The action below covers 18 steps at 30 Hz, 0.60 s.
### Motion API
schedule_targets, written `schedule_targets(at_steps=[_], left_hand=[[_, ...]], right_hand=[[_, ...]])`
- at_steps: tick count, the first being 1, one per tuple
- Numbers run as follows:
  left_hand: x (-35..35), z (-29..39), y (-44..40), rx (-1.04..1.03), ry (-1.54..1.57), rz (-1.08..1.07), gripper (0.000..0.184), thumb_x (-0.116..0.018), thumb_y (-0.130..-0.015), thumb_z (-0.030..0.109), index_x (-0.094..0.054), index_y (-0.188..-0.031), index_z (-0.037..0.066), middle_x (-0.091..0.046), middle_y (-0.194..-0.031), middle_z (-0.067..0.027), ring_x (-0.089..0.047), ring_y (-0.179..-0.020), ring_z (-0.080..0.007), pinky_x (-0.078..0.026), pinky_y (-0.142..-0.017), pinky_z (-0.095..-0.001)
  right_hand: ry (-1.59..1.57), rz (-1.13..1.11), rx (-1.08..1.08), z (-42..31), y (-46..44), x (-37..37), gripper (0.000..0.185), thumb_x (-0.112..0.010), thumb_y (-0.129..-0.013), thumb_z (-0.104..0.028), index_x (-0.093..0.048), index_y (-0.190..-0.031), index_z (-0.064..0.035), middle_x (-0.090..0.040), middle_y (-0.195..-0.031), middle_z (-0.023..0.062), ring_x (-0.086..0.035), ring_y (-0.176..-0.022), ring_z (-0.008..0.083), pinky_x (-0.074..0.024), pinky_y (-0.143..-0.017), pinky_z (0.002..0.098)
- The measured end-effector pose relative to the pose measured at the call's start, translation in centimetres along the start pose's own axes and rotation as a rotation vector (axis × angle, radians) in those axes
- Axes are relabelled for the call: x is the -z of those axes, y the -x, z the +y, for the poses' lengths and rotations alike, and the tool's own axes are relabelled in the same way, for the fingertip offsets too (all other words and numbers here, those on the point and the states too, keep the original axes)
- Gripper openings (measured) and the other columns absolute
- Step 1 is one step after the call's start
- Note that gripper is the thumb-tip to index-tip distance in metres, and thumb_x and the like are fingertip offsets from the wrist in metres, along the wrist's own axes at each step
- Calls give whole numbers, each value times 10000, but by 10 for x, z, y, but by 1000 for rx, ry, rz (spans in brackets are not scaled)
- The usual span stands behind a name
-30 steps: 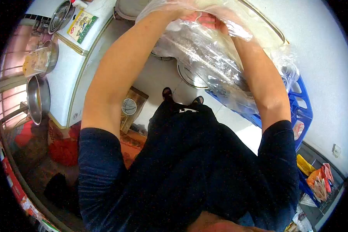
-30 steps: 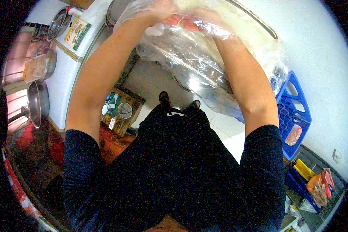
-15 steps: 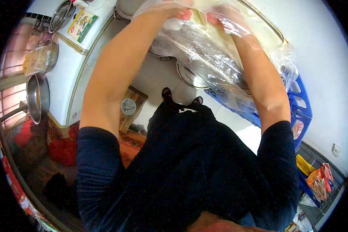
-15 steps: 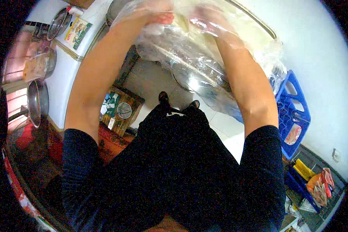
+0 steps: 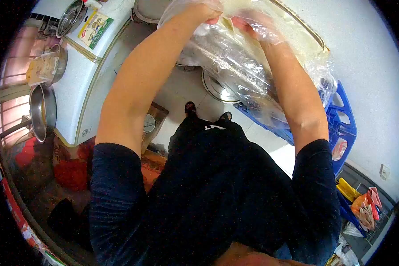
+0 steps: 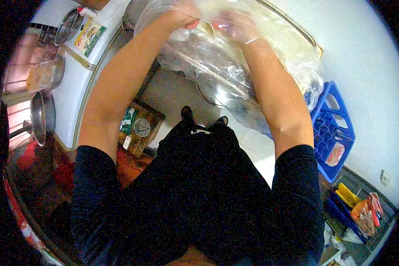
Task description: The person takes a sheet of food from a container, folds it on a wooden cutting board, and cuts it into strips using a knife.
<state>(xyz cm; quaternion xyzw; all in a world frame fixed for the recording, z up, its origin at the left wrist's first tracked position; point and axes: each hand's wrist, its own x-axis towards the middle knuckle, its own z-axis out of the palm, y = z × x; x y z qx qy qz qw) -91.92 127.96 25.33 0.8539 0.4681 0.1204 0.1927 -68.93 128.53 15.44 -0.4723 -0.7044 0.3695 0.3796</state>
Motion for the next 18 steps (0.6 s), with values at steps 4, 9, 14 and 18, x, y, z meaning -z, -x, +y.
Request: schedule_targets(at_steps=[4, 9, 14, 18], left_hand=[[1, -2, 0, 2, -75, 37, 243, -684, -992, 168, -776, -1194, 69, -769, -1185, -112, -740, -1156, -259, -616, -973, -380], [-4, 5, 6, -21, -171, 72, 240, -690, -985, 162, -780, -1188, 70, -770, -1181, -111, -739, -1159, -259, -614, -976, -378], [-12, 10, 4, -81, -291, 88, 237, -696, -979, 156, -783, -1182, 71, -771, -1176, -111, -738, -1161, -259, -612, -979, -377], [-21, 18, -1, -226, -443, 90, 235, -700, -973, 151, -787, -1177, 72, -772, -1173, -110, -737, -1163, -259, -610, -981, -376]], right_hand=[[1000, 7, 196, -39, 15, 31, 192, -744, -983, -239, -762, -1051, -60, -684, -783, 141, -640, -731, 140, -510, -637, 358], [436, 74, -178, -33, 38, 72, 271, -806, -932, -216, -811, -1166, -79, -815, -1057, 94, -766, -1024, 234, -603, -879, 386], [408, 69, -136, -1, 45, 100, 229, -810, -930, -252, -813, -1080, -78, -806, -1017, 100, -767, -926, 226, -610, -820, 360], [451, 46, -127, 15, 31, 85, 234, -779, -950, -357, -792, -1002, -129, -775, -972, 91, -729, -888, 254, -576, -776, 395]])
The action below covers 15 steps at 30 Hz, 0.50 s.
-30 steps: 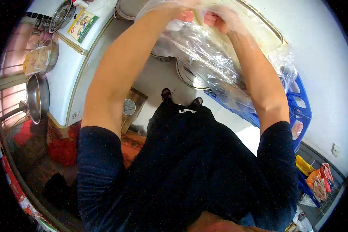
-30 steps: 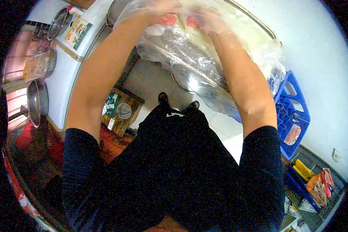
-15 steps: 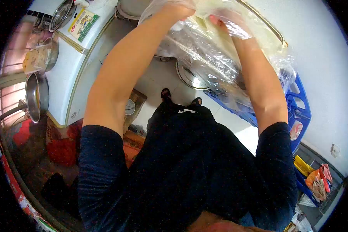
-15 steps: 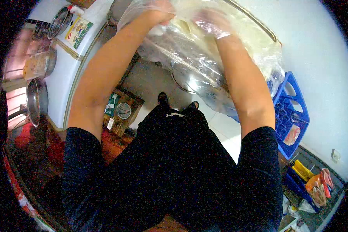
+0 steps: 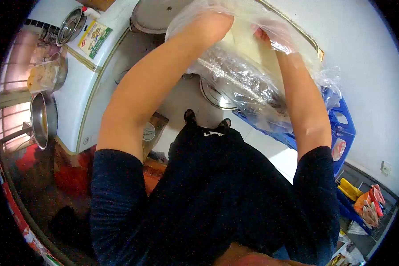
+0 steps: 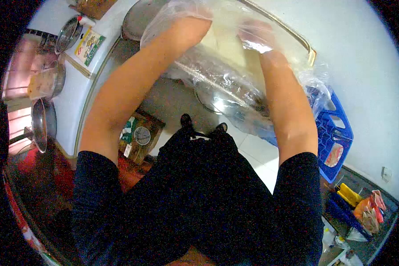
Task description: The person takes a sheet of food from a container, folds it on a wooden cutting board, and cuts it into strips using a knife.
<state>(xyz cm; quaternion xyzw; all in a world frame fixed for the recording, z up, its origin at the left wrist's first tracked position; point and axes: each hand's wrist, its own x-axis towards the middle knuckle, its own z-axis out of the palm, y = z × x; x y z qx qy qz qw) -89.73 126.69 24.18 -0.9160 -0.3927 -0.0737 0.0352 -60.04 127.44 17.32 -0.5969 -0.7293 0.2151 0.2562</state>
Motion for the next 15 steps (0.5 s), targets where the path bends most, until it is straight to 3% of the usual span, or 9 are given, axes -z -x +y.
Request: schedule_targets(at_steps=[2, 5, 6, 7, 10, 12, 14, 15], left_hand=[[3, 3, 2, -150, -87, -8, 234, -703, -971, 148, -788, -1175, 72, -773, -1171, -110, -736, -1164, -259, -610, -983, -376], [12, 1, 4, -447, -227, -54, 238, -655, -899, 127, -786, -1064, 18, -746, -1253, -220, -749, -1165, -362, -610, -965, -462], [3, 1, 2, -397, -159, -92, 176, -657, -889, 112, -815, -927, 43, -769, -1193, -196, -756, -1143, -345, -584, -982, -466], [10, 6, -2, -348, -157, -248, 173, -653, -887, 89, -815, -912, 34, -786, -1083, -193, -761, -1115, -344, -598, -929, -477], [14, 0, -5, -214, -33, -341, 184, -644, -896, 75, -809, -948, 11, -789, -1034, -205, -768, -1071, -365, -605, -898, -500], [21, -2, -2, -60, 148, -312, 205, -629, -906, 69, -799, -990, -9, -794, -1030, -222, -771, -1032, -394, -606, -878, -527], [34, -1, -6, -50, 153, -405, 222, -623, -906, 68, -797, -1017, -14, -792, -1060, -230, -771, -1024, -406, -605, -879, -527], [42, -1, -7, -42, 160, -505, 241, -618, -905, 66, -795, -1044, -19, -790, -1090, -239, -770, -1016, -418, -604, -880, -527]], right_hand=[[-254, 78, -86, 27, -17, -33, 208, -758, -971, -336, -752, -938, -131, -737, -896, 73, -681, -790, 235, -548, -680, 379], [-241, 96, 228, 86, -40, -59, 221, -755, -1008, -291, -700, -892, -112, -691, -805, 53, -624, -645, 160, -527, -560, 309], [57, 43, 291, 72, -37, -55, 239, -743, -1013, -302, -699, -876, -110, -685, -792, 50, -619, -636, 163, -514, -555, 317], [148, 31, 156, 30, -23, -41, 200, -743, -979, -286, -727, -898, -104, -708, -866, 80, -643, -742, 221, -525, -651, 365], [168, -38, -268, -65, -7, -14, 191, -742, -879, -240, -812, -964, -84, -779, -1089, 169, -715, -1060, 395, -557, -938, 508], [203, -29, -397, -98, -8, -6, 233, -732, -910, -275, -817, -1006, -80, -782, -1129, 167, -716, -1087, 394, -558, -963, 502], [675, -115, -26, -99, -12, -8, 315, -702, -970, -347, -808, -1085, -74, -782, -1137, 171, -713, -1113, 394, -554, -990, 504], [676, -117, -25, -87, -20, -16, 315, -702, -970, -347, -808, -1085, -74, -782, -1137, 171, -713, -1113, 394, -554, -990, 504]])
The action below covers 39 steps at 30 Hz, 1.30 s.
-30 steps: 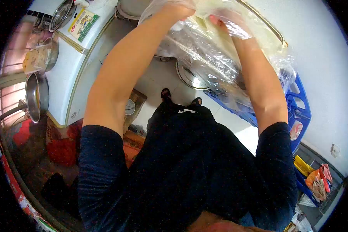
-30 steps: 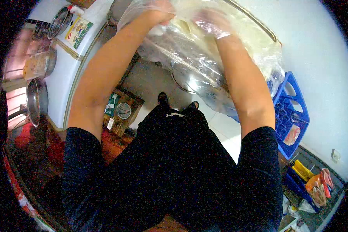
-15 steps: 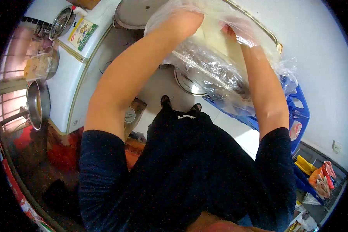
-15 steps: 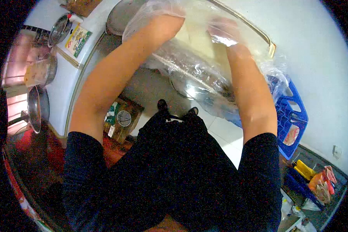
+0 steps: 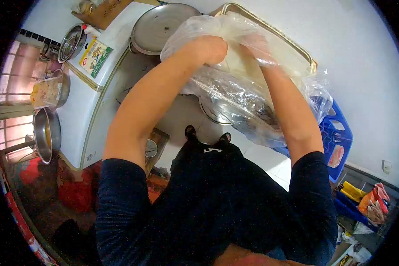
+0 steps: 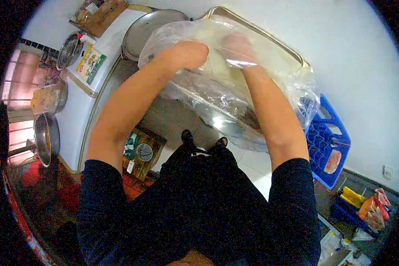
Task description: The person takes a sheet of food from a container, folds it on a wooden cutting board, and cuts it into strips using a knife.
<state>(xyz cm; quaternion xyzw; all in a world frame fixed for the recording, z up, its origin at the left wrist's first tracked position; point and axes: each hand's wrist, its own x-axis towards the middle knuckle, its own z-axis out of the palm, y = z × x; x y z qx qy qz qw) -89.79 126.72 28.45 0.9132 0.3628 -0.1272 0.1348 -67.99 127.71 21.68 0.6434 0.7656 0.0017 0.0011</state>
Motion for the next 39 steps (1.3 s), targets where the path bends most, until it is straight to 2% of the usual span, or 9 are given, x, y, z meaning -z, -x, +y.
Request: schedule_targets(at_steps=[3, 6, 11, 18, 24, 33, 37, 38, 39], left_hand=[[-8, -8, -1, -21, 55, 42, 273, -573, -937, 71, -795, -1060, -29, -789, -1090, -242, -769, -1013, -418, -603, -869, -527], [-21, -17, -4, 9, 115, 51, 287, -548, -974, 82, -782, -1102, -25, -785, -1110, -236, -761, -1035, -420, -595, -888, -540], [-31, -28, -4, 88, 237, 27, 320, -542, -1021, 97, -714, -1281, 27, -753, -1208, -242, -720, -1144, -430, -574, -945, -552], [-40, -37, -12, 85, 324, 148, 214, -560, -963, 76, -755, -995, -7, -762, -1040, -251, -750, -955, -445, -598, -823, -557], [-1, -18, -11, -5, 207, -13, 278, -635, -950, 200, -778, -1074, -4, -778, -1097, -246, -759, -952, -445, -602, -842, -538], [-35, -19, -70, 153, 84, 339, 338, -572, -996, 187, -751, -1224, 12, -756, -1227, -228, -738, -1090, -440, -601, -935, -526], [-22, -19, -73, 51, 83, 183, 373, -544, -1016, 181, -738, -1290, 19, -747, -1285, -219, -729, -1151, -437, -600, -976, -520], [-2, -10, -60, -24, -67, -68, 384, -529, -1025, 153, -718, -1338, 35, -735, -1313, -215, -716, -1187, -433, -596, -993, -518], [-5, -9, -54, 24, 106, 27, 364, -539, -1017, 118, -724, -1319, 32, -737, -1292, -227, -717, -1182, -428, -596, -993, -509]], right_hand=[[-20, 73, 205, 3, -25, -34, 388, -565, -1050, -378, -771, -1255, -122, -768, -1235, 150, -714, -1177, 365, -560, -989, 479], [-559, 121, 46, -40, -14, -15, 502, -709, -969, -451, -746, -1327, -101, -717, -1376, 191, -655, -1291, 389, -481, -1139, 469], [-328, -69, -32, -54, -31, 2, 422, -638, -1011, -361, -734, -1310, -79, -709, -1379, 203, -642, -1296, 352, -496, -1091, 475], [-344, 42, -53, -54, -50, -14, 422, -621, -1025, -360, -731, -1320, -79, -705, -1389, 203, -642, -1304, 349, -495, -1097, 477], [-393, 73, 5, -24, -41, 5, 423, -607, -1037, -360, -728, -1329, -79, -701, -1396, 203, -642, -1312, 346, -494, -1103, 479], [-375, -74, 12, 30, -20, 19, 425, -587, -1054, -359, -725, -1343, -80, -696, -1408, 204, -642, -1323, 341, -493, -1111, 482], [-359, -190, -56, 10, -32, -1, 426, -577, -1062, -358, -723, -1349, -80, -694, -1413, 204, -642, -1328, 339, -492, -1114, 483], [-375, -221, -81, 2, -32, -3, 426, -575, -1064, -358, -722, -1351, -80, -693, -1415, 204, -642, -1330, 339, -492, -1115, 484], [-379, -245, -109, -7, -33, -5, 426, -573, -1066, -358, -722, -1352, -80, -693, -1416, 204, -642, -1331, 338, -492, -1116, 484]])
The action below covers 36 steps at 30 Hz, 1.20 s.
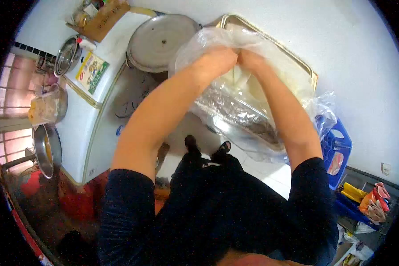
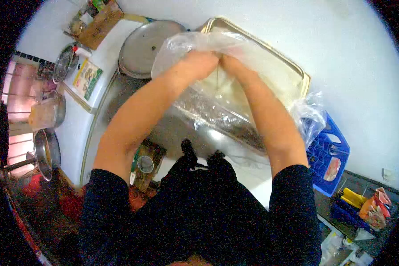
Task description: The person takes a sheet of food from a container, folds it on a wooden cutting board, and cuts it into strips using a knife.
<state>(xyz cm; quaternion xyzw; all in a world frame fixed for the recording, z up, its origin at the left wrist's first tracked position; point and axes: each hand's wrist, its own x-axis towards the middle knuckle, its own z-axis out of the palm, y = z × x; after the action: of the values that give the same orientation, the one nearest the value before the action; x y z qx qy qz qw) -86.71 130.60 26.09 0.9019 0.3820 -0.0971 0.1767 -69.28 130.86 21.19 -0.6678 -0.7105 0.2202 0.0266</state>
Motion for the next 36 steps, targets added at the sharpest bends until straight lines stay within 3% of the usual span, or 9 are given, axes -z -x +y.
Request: schedule_targets(at_steps=[3, 7, 10, 15, 20, 29, 32, 35, 36], left_hand=[[-33, -37, -29, -41, 227, -96, 396, -478, -1056, 231, -752, -1255, 27, -725, -1318, -244, -675, -1228, -441, -508, -1075, -529], [-35, -41, -16, 47, 195, 167, 262, -595, -959, 48, -728, -1168, -36, -734, -1175, -300, -716, -1131, -445, -563, -954, -541], [-27, -35, -5, 118, 664, 337, 381, -523, -1064, 235, -715, -1360, 89, -699, -1387, -211, -692, -1252, -331, -525, -1070, -487], [-58, -34, -63, 143, 172, 235, 324, -584, -1006, 163, -730, -1272, 48, -727, -1258, -227, -712, -1162, -378, -549, -987, -519], [-76, -24, -94, 156, 87, 347, 306, -594, -1000, 187, -740, -1242, 69, -737, -1201, -205, -723, -1101, -372, -555, -933, -528], [-86, -30, -125, 129, 6, 473, 276, -611, -989, 232, -758, -1187, 108, -755, -1097, -164, -741, -992, -363, -564, -835, -546], [-94, -29, -135, 119, -51, 537, 266, -617, -985, 246, -764, -1169, 121, -760, -1063, -150, -747, -956, -359, -568, -803, -551], [-99, -33, -137, 79, -125, 666, 257, -623, -982, 261, -770, -1151, 134, -766, -1028, -137, -753, -919, -356, -571, -771, -557], [-98, -34, -135, 63, -136, 707, 255, -625, -980, 266, -771, -1145, 139, -768, -1017, -132, -755, -907, -355, -572, -760, -559]], right_hand=[[80, 100, -83, -15, -4, -11, 400, -577, -1066, -367, -771, -1250, -69, -760, -1261, 207, -728, -1153, 341, -563, -993, 496], [-31, 298, 17, -8, -4, -11, 369, -618, -1028, -353, -799, -1129, -48, -792, -1085, 207, -758, -961, 361, -593, -872, 503], [204, 303, 164, 7, -24, -16, 298, -645, -991, -259, -800, -1043, -10, -784, -993, 226, -754, -942, 373, -585, -844, 515], [268, 464, 209, 58, -45, -49, 143, -751, -893, -196, -765, -912, -55, -737, -922, 158, -718, -916, 341, -574, -841, 462], [225, 489, -143, 44, 4, -3, 204, -670, -924, -190, -800, -1007, -56, -781, -1007, 187, -757, -970, 374, -592, -888, 494], [418, 373, 24, 98, 13, -1, 225, -704, -934, -208, -792, -1067, -50, -781, -959, 179, -765, -873, 315, -605, -778, 444], [-80, 600, 111, 75, 3, -12, 326, -713, -942, -219, -763, -1217, -52, -786, -1032, 219, -772, -928, 332, -605, -814, 452], [-260, 282, -305, 33, 2, 7, 460, -726, -965, -271, -698, -1382, -78, -739, -1286, 240, -712, -1198, 372, -589, -936, 480], [-269, 382, -142, 22, 14, 9, 467, -723, -966, -280, -694, -1384, -74, -730, -1310, 238, -700, -1222, 370, -582, -963, 483]])
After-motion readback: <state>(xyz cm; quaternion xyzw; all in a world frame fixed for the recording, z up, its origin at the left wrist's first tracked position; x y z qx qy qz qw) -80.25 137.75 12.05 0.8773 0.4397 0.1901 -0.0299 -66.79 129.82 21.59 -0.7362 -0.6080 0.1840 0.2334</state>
